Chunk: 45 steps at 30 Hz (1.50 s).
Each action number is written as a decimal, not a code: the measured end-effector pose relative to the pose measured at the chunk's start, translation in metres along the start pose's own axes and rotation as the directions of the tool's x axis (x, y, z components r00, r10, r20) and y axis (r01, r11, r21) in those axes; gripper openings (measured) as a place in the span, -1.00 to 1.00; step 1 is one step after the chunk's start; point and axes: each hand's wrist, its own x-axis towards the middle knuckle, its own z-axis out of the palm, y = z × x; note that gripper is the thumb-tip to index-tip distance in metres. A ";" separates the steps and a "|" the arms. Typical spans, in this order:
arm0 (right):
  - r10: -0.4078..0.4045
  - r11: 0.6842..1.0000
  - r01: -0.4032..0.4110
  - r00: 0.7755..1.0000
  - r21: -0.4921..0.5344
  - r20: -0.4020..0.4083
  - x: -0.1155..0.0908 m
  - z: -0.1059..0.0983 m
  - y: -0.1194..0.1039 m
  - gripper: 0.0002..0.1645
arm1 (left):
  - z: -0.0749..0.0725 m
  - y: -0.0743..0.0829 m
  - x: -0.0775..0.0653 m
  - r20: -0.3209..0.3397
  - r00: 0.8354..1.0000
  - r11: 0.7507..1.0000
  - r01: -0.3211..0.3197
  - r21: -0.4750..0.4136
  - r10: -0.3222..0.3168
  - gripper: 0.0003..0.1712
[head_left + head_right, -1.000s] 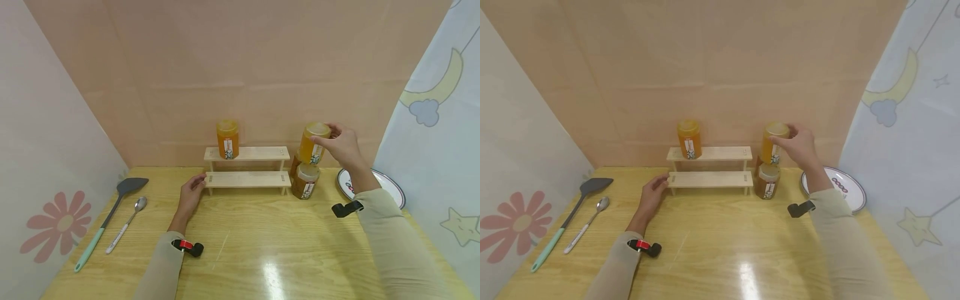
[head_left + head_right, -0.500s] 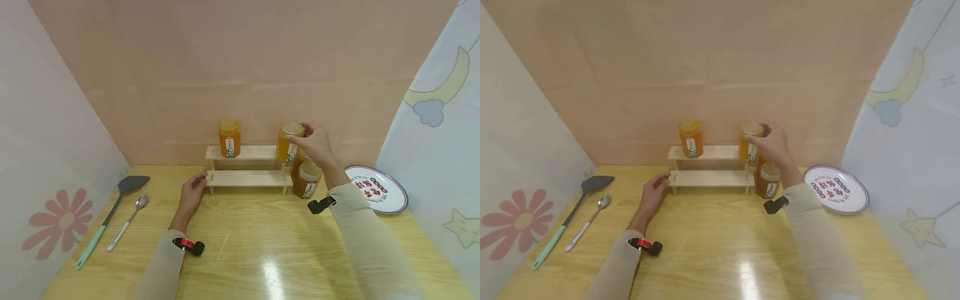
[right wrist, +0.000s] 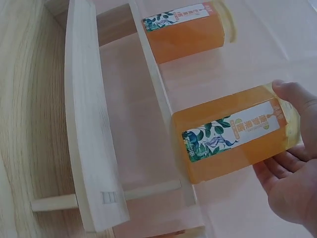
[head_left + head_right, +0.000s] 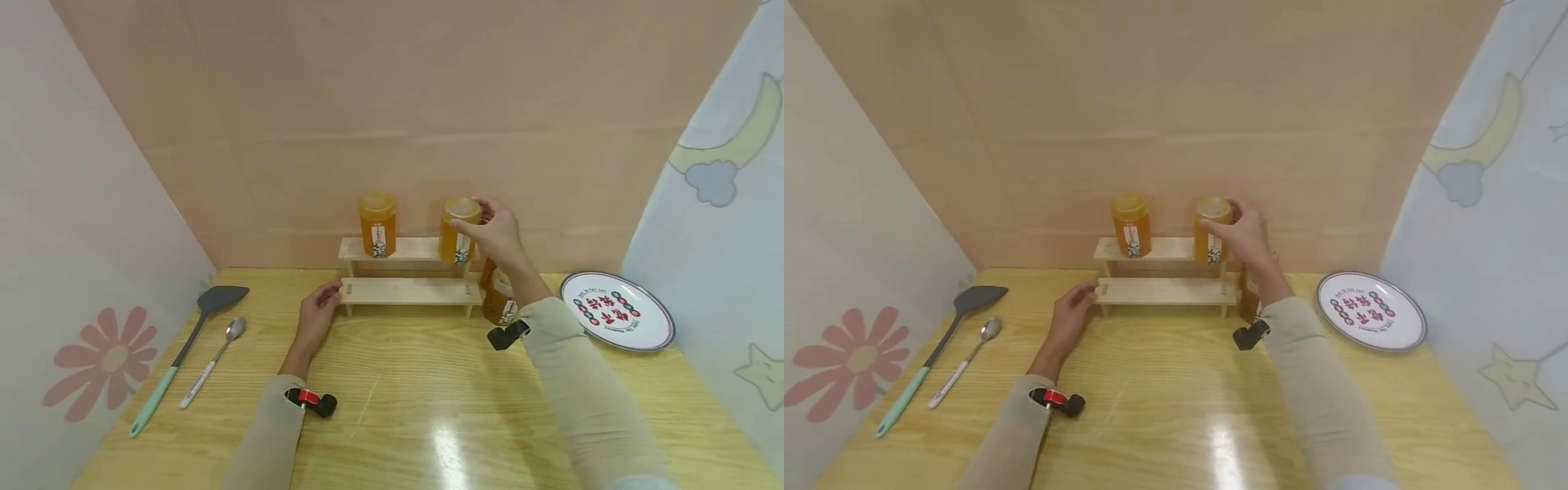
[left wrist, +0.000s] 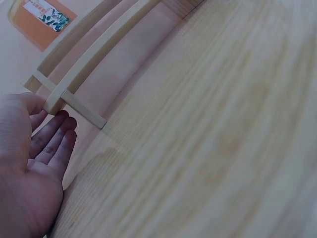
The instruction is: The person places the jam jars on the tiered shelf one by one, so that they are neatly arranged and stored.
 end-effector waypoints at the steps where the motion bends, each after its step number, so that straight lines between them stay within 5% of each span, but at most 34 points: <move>1: 0.006 1.000 -0.006 1.000 -0.007 0.004 -0.001 0.000 -0.001 -0.15 | 0.000 0.000 -0.001 0.006 1.000 1.000 0.003 0.004 -0.003 -0.60; 15: -0.035 0.987 0.010 0.989 0.163 0.147 -0.007 -0.019 0.019 -0.19 | -0.004 -0.002 -0.001 0.014 1.000 1.000 -0.005 0.029 0.004 -0.61; 25: -0.049 0.974 0.021 0.992 0.226 0.119 0.004 -0.001 0.018 -0.20 | -0.006 -0.001 0.001 0.017 1.000 1.000 0.013 0.007 -0.013 -0.58; 31: -0.024 0.964 -0.008 0.993 0.265 0.115 0.009 0.013 0.014 -0.20 | -0.003 0.021 -0.007 0.036 0.998 0.998 0.058 0.014 -0.058 -0.56; 36: 0.008 0.967 -0.031 0.996 0.252 0.090 0.009 0.018 0.014 -0.20 | 0.000 0.002 0.000 0.041 0.997 0.998 0.061 0.006 -0.061 -0.55; 45: 0.001 0.960 -0.024 0.997 0.279 0.080 0.015 0.030 0.009 -0.19 | -0.001 0.002 0.001 0.017 1.000 1.000 0.008 0.005 -0.008 -0.60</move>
